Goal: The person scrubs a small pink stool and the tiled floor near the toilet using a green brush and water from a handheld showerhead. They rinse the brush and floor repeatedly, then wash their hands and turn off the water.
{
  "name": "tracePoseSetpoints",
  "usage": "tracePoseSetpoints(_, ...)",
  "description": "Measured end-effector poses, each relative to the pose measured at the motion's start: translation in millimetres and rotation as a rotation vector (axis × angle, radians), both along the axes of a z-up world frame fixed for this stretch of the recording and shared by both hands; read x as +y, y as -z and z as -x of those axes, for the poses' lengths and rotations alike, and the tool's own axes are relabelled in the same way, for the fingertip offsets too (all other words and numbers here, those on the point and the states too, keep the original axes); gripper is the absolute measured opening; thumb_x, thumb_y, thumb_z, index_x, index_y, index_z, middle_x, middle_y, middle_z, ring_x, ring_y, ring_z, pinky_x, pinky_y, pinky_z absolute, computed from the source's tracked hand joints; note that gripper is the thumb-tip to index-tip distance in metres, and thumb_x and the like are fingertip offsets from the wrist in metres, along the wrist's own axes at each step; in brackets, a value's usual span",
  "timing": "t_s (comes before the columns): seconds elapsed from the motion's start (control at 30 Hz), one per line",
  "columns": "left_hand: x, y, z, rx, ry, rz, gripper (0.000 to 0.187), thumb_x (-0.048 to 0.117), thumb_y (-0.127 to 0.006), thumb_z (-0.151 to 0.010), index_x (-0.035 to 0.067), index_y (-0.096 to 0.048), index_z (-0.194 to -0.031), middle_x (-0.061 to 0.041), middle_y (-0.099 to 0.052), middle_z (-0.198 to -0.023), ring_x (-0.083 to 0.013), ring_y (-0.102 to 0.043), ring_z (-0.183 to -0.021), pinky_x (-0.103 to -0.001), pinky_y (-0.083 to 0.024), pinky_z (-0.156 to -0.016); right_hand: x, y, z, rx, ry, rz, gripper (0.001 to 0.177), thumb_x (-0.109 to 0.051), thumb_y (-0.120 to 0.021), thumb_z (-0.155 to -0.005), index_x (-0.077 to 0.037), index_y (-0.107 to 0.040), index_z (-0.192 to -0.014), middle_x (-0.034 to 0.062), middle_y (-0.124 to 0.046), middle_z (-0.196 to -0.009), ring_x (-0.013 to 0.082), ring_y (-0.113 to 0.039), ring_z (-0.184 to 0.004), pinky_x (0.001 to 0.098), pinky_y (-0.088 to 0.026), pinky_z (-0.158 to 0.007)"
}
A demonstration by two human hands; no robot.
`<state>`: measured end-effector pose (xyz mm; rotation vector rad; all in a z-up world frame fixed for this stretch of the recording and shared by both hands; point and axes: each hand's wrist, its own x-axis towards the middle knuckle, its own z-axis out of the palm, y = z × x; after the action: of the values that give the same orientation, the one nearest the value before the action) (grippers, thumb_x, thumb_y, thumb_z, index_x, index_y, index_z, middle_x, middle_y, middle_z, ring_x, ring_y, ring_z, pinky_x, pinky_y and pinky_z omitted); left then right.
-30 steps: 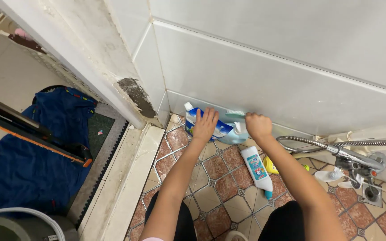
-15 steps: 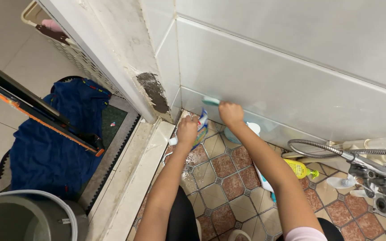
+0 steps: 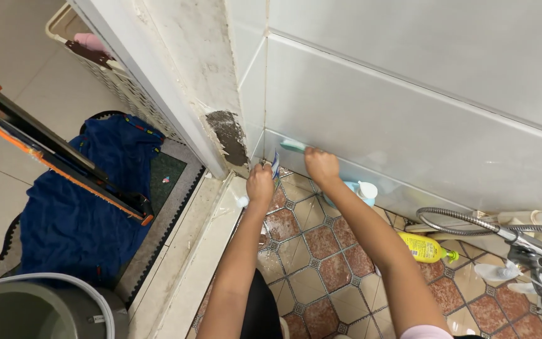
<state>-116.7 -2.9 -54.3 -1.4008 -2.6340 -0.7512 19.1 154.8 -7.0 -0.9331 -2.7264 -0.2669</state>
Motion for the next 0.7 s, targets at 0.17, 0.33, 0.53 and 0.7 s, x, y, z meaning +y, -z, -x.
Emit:
tracePoseSetpoints(0.17, -6, -9, -1, -0.069, 0.002, 0.008, 0.007, 0.011, -0.066, -0.089, 0.006, -0.070, -0.090, -0.015, -0.067, -0.098, -0.0353, -0.069, -0.095, -0.045, -0.058, -0.076, -5, 5, 46, 0.058, 0.015, 0.005, 0.011, -0.013, -0.058, -0.085, -0.009, -0.068, -0.083, 0.0139, -0.074, -0.078, 0.0293, -0.074, -0.063, 0.0415, -0.059, -0.054)
tracePoseSetpoints(0.33, 9, -19, 2, -0.082, 0.067, 0.005, 0.014, 0.015, -0.071, -0.080, 0.005, -0.070, -0.090, -0.016, -0.066, -0.098, -0.0356, -0.066, -0.097, -0.047, -0.057, -0.078, -11, -28, -48, 0.124, 0.133, 0.058, 0.028, -0.032, -0.065, -0.096, -0.009, -0.065, -0.080, 0.0100, -0.072, -0.074, 0.0288, -0.070, -0.057, 0.0425, -0.055, -0.049)
tracePoseSetpoints(0.53, 30, -21, 14, 0.141, 0.248, 0.001, 0.008, 0.011, -0.065, -0.086, 0.008, -0.071, -0.092, -0.012, -0.065, -0.097, -0.0327, -0.065, -0.095, -0.044, -0.056, -0.080, -23, -51, -82, 0.227, 0.039, -0.086, 0.026, -0.030, -0.068, -0.098, -0.009, -0.062, -0.083, 0.0077, -0.067, -0.074, 0.0248, -0.068, -0.062, 0.0389, -0.054, -0.053)
tracePoseSetpoints(0.7, 17, -37, 15, 0.222, 0.287, -0.120, 0.020, 0.009, -0.061, -0.084, 0.009, -0.070, -0.103, -0.012, -0.065, -0.099, -0.0324, -0.063, -0.096, -0.047, -0.052, -0.085, -11, -91, -136, 0.133, 0.145, -0.072, 0.025, -0.032, -0.070, -0.094, -0.013, -0.063, -0.080, 0.0064, -0.068, -0.073, 0.0246, -0.068, -0.064, 0.0399, -0.053, -0.053)
